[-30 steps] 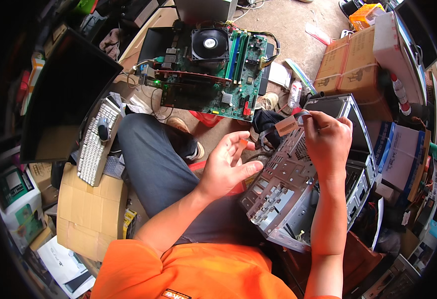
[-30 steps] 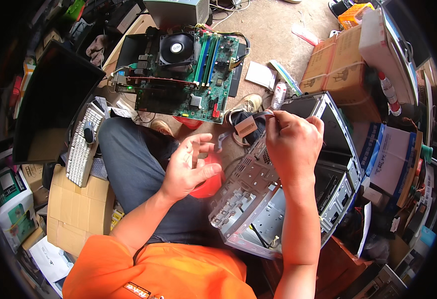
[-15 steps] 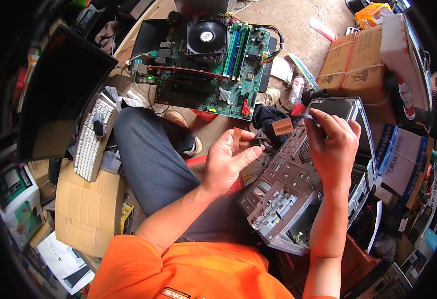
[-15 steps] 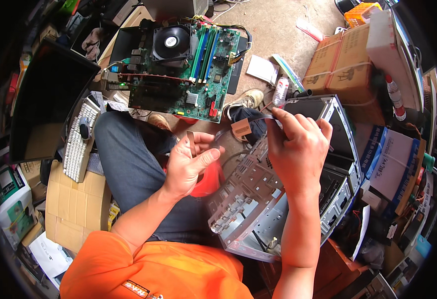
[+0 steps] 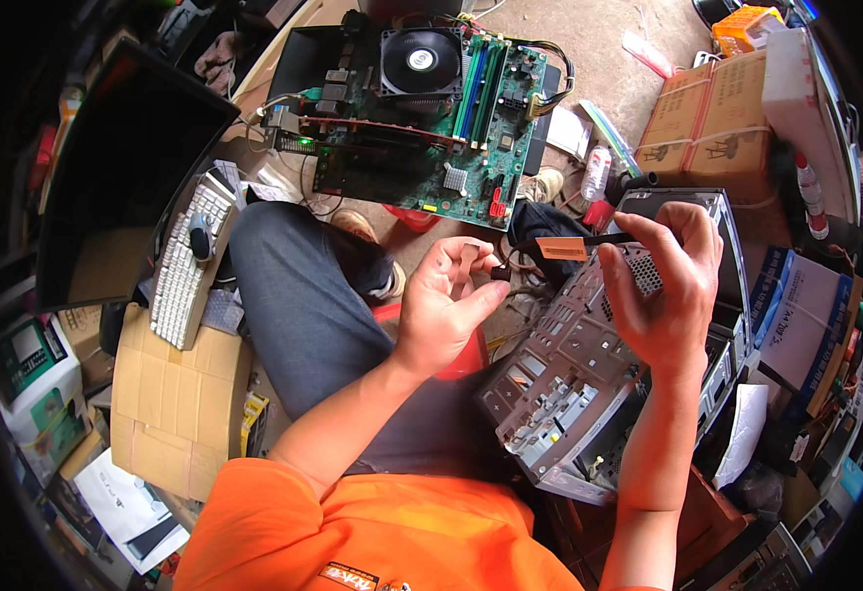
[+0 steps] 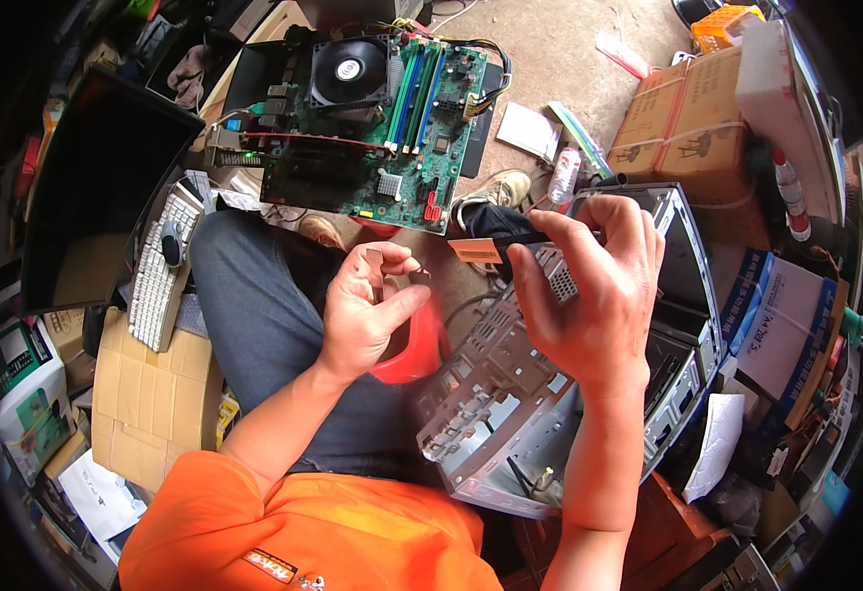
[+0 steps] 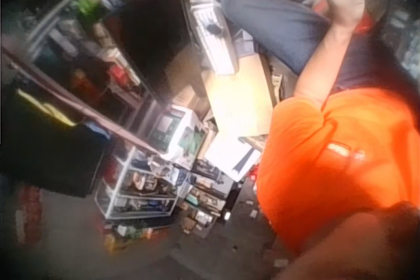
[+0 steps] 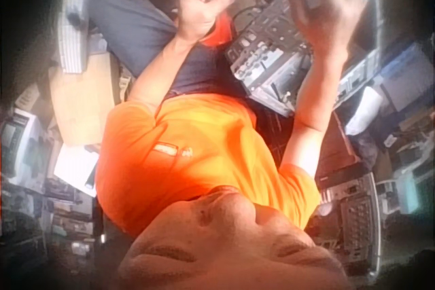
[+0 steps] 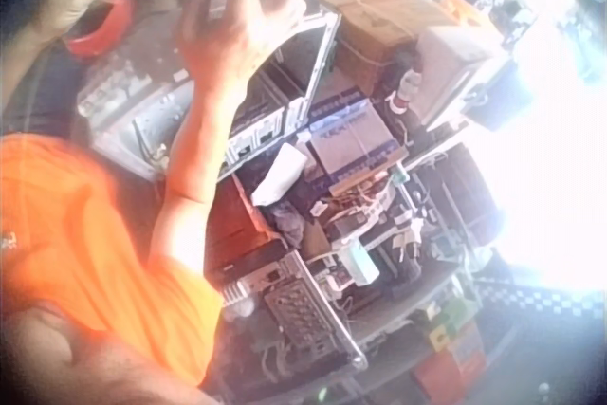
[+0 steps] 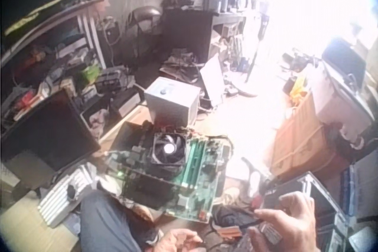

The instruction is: The person assembles a desktop computer by connecting various cables to the motherboard and placing it into the computer case. They handle the motherboard, power supply, and case, using a screwdriver to secure components.

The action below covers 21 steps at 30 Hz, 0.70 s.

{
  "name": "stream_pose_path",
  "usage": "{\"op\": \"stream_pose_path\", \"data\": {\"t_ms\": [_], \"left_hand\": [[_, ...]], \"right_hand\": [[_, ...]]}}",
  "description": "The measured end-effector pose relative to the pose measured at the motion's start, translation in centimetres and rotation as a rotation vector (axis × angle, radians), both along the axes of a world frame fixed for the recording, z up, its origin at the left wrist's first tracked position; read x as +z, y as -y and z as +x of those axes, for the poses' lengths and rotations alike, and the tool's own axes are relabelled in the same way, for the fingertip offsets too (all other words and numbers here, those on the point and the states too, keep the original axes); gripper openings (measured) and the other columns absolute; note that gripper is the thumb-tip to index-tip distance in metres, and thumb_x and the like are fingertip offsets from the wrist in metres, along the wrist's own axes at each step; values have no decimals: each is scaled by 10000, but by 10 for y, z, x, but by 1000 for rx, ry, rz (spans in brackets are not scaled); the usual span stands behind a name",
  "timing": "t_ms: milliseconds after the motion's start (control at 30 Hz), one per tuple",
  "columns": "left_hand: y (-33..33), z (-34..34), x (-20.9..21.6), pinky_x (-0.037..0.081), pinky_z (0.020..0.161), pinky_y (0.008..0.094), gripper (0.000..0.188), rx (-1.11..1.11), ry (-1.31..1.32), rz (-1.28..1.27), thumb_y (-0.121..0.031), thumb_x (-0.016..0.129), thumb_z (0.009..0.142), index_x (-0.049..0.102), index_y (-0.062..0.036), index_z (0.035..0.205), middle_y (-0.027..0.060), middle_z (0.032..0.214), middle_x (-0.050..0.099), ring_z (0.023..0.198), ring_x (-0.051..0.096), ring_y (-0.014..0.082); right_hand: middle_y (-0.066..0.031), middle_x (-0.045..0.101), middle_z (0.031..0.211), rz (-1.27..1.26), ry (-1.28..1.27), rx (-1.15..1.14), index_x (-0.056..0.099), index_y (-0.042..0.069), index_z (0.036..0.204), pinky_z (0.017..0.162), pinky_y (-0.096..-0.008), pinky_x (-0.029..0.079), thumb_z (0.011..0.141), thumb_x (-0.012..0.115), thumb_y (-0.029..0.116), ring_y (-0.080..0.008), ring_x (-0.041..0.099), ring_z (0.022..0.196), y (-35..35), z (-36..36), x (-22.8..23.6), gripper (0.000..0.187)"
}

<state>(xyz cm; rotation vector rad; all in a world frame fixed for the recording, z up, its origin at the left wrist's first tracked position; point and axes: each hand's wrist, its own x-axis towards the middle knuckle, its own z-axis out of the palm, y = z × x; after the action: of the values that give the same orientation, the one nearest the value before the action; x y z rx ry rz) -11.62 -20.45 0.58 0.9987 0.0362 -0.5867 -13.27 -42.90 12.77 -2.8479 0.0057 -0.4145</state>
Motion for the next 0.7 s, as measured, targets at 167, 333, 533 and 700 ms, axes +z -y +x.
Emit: {"op": "stream_pose_path", "data": {"t_ms": [167, 333, 533, 700], "left_hand": [[-3, 3, -2, 469, 913, 216, 329, -25, 16, 59, 115, 728, 925, 596, -61, 1170, -11, 1155, 624, 1061, 578, 50], [-6, 3, -3, 473, 859, 205, 270, -55, -15, 101, 90, 718, 948, 613, -57, 1149, -35, 1105, 639, 994, 568, 18], [-4, 4, -6, 470, 857, 200, 241, -49, 26, 94, 61, 705, 972, 642, -54, 1174, -36, 1112, 650, 986, 572, 22], [-2, 2, -8, 472, 842, 194, 231, -40, -47, 70, 58, 706, 974, 647, -52, 1168, -31, 1116, 657, 970, 573, 18]], "right_hand": [[-107, 692, 1070, -44, -47, 5, 769, 68, 1110, 963, -422, 431, 816, 839, 178, -305, 624, 1041, -1, 2, -1, 321], [-68, 706, 1073, -53, -66, 76, 754, 98, 1100, 959, -431, 419, 821, 843, 228, -281, 652, 1000, -1, 4, -2, 320], [-46, 715, 1016, -33, -90, 115, 772, 109, 1023, 928, -418, 430, 823, 834, 188, -259, 662, 936, -1, 5, -2, 225], [-29, 717, 960, -25, -87, 144, 782, 119, 983, 903, -399, 441, 825, 825, 152, -249, 663, 903, 1, 5, -4, 167]]}}
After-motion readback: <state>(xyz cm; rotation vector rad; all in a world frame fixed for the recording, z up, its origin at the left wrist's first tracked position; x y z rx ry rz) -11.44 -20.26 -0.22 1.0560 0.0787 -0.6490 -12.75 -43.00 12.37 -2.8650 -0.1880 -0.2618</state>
